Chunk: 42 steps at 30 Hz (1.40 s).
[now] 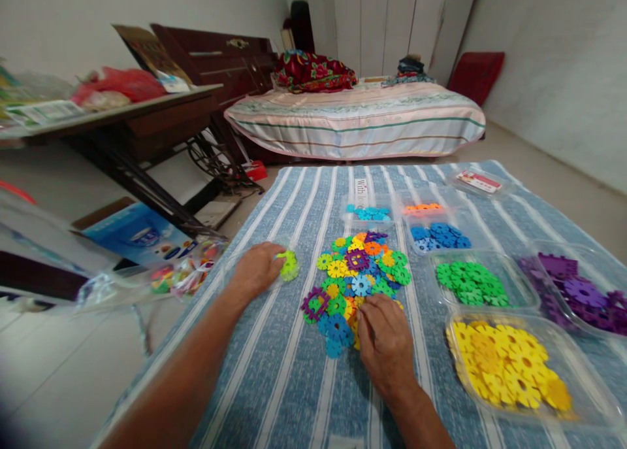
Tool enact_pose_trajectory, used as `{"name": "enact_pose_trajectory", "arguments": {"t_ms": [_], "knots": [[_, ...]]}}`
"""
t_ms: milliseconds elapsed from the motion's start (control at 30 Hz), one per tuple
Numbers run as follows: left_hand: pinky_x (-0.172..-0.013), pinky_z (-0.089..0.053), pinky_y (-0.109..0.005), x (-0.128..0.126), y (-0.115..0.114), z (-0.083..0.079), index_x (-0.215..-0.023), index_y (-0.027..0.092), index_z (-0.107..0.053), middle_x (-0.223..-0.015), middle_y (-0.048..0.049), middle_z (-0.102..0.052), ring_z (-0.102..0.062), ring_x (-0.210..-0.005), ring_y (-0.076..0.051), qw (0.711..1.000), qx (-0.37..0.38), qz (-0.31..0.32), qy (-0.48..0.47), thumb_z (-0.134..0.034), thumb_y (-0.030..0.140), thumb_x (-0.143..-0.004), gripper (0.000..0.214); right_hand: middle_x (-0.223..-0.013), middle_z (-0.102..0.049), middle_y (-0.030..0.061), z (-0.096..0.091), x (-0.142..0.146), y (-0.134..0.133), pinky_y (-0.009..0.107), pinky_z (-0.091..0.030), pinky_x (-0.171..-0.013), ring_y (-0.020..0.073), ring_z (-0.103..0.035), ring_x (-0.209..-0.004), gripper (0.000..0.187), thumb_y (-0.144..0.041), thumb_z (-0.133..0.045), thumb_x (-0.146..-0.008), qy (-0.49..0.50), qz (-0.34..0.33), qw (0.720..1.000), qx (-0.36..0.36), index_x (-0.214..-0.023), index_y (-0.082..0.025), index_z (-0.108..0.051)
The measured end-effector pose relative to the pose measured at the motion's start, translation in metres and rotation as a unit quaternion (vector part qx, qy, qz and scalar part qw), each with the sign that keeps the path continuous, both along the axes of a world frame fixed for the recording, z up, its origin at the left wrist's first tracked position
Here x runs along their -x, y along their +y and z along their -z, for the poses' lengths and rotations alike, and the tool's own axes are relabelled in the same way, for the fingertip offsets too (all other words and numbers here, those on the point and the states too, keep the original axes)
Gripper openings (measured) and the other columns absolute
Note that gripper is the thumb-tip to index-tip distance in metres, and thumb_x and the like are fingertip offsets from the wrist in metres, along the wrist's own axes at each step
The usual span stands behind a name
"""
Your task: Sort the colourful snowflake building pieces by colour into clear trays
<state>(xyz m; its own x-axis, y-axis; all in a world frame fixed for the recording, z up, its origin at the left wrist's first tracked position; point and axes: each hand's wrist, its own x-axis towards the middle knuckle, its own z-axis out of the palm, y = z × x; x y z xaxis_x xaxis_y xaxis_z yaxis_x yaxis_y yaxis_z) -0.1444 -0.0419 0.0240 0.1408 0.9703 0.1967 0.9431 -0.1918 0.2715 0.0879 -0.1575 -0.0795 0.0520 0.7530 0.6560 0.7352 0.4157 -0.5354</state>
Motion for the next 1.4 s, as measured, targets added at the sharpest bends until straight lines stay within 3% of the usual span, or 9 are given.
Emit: {"name": "enact_pose_trajectory", "arguments": {"t_ms": [133, 300, 500, 867, 967, 1067, 1167, 1233, 1400], "knots": [[-0.084, -0.045, -0.033, -0.008, -0.024, -0.003, -0.091, 0.016, -0.065, -0.092, -0.0084, -0.066, -0.059, -0.090, -0.021, 0.999, -0.022, 0.047, 0.012, -0.046, 0.022, -0.086, 0.021, -0.095, -0.065, 0.0095, 0.000, 0.001, 0.000, 0.044, -0.050, -0.087, 0.0218, -0.059, -0.096, 0.012, -0.017, -0.054, -0.087, -0.004, 0.003, 1.000, -0.003, -0.093, -0.017, -0.063], [-0.087, -0.046, -0.034, -0.033, -0.062, 0.013, -0.104, 0.019, -0.060, -0.103, -0.0068, -0.065, -0.059, -0.099, -0.022, 0.983, 0.100, 0.155, 0.011, -0.054, 0.027, -0.082, 0.024, -0.097, -0.065, 0.0096, -0.001, 0.003, 0.000, 0.046, -0.050, -0.087, 0.0226, -0.058, -0.097, 0.013, -0.015, -0.053, -0.086, -0.016, 0.002, 1.000, -0.004, -0.094, -0.017, -0.063], [-0.094, -0.044, -0.043, -0.047, -0.073, 0.036, -0.111, 0.018, -0.057, -0.111, -0.0092, -0.062, -0.055, -0.107, -0.027, 0.988, 0.100, 0.118, 0.018, -0.059, 0.022, -0.076, 0.036, -0.096, -0.065, 0.0096, -0.003, 0.006, 0.002, 0.046, -0.050, -0.088, 0.0221, -0.059, -0.096, 0.016, -0.012, -0.051, -0.086, -0.015, 0.005, 1.000, -0.012, -0.095, -0.017, -0.062], [-0.096, -0.048, -0.042, -0.051, -0.089, 0.044, -0.111, 0.022, -0.060, -0.115, -0.0066, -0.064, -0.059, -0.107, -0.024, 0.978, -0.005, 0.090, -0.188, -0.063, 0.029, -0.071, 0.041, -0.093, -0.068, 0.0068, -0.021, 0.020, -0.006, 0.039, -0.052, -0.081, 0.0203, -0.063, -0.089, 0.016, -0.019, -0.053, -0.086, 0.073, -0.020, 0.997, 0.022, -0.099, -0.020, -0.062], [-0.095, -0.049, -0.040, -0.058, -0.097, 0.042, -0.113, 0.023, -0.060, -0.117, -0.0064, -0.063, -0.060, -0.108, -0.023, 0.967, -0.003, 0.107, -0.231, -0.063, 0.031, -0.073, 0.040, -0.102, -0.068, 0.0075, -0.028, 0.025, -0.009, 0.035, -0.054, -0.082, 0.0201, -0.064, -0.092, 0.027, -0.025, -0.057, -0.084, 0.197, -0.051, 0.974, 0.099, -0.111, -0.021, -0.060], [-0.088, -0.054, -0.036, -0.063, -0.100, 0.041, -0.114, 0.025, -0.059, -0.118, -0.0056, -0.062, -0.061, -0.106, -0.022, 0.955, 0.002, 0.118, -0.273, -0.062, 0.031, -0.074, 0.041, -0.104, -0.068, 0.0065, -0.037, 0.026, -0.010, 0.032, -0.055, -0.082, 0.0190, -0.066, -0.093, 0.033, -0.027, -0.058, -0.084, 0.339, -0.115, 0.916, 0.182, -0.116, -0.021, -0.058], [-0.084, -0.056, -0.033, -0.067, -0.101, 0.041, -0.116, 0.027, -0.058, -0.120, -0.0044, -0.062, -0.063, -0.104, -0.021, 0.943, 0.015, 0.128, -0.306, -0.061, 0.027, -0.075, 0.042, -0.105, -0.068, 0.0050, -0.045, 0.025, -0.009, 0.034, -0.055, -0.084, 0.0190, -0.066, -0.095, 0.034, -0.026, -0.060, -0.082, 0.412, -0.175, 0.869, 0.208, -0.117, -0.023, -0.059], [-0.089, -0.054, -0.035, -0.069, -0.102, 0.040, -0.117, 0.028, -0.058, -0.121, -0.0037, -0.062, -0.062, -0.105, -0.021, 0.941, 0.015, 0.133, -0.310, -0.061, 0.026, -0.075, 0.043, -0.105, -0.068, 0.0048, -0.050, 0.023, -0.010, 0.036, -0.054, -0.085, 0.0191, -0.065, -0.095, 0.035, -0.025, -0.060, -0.082, 0.420, -0.200, 0.860, 0.209, -0.117, -0.024, -0.060], [-0.091, -0.054, -0.039, -0.074, -0.106, 0.035, -0.120, 0.029, -0.057, -0.119, -0.0039, -0.064, -0.063, -0.104, -0.024, 0.943, 0.031, 0.145, -0.299, -0.067, 0.031, -0.071, 0.050, -0.097, -0.068, 0.0054, -0.061, 0.008, -0.015, 0.031, -0.055, -0.076, 0.0172, -0.065, -0.087, 0.029, -0.025, -0.059, -0.082, 0.318, -0.157, 0.916, 0.184, -0.110, -0.021, -0.064]]}}
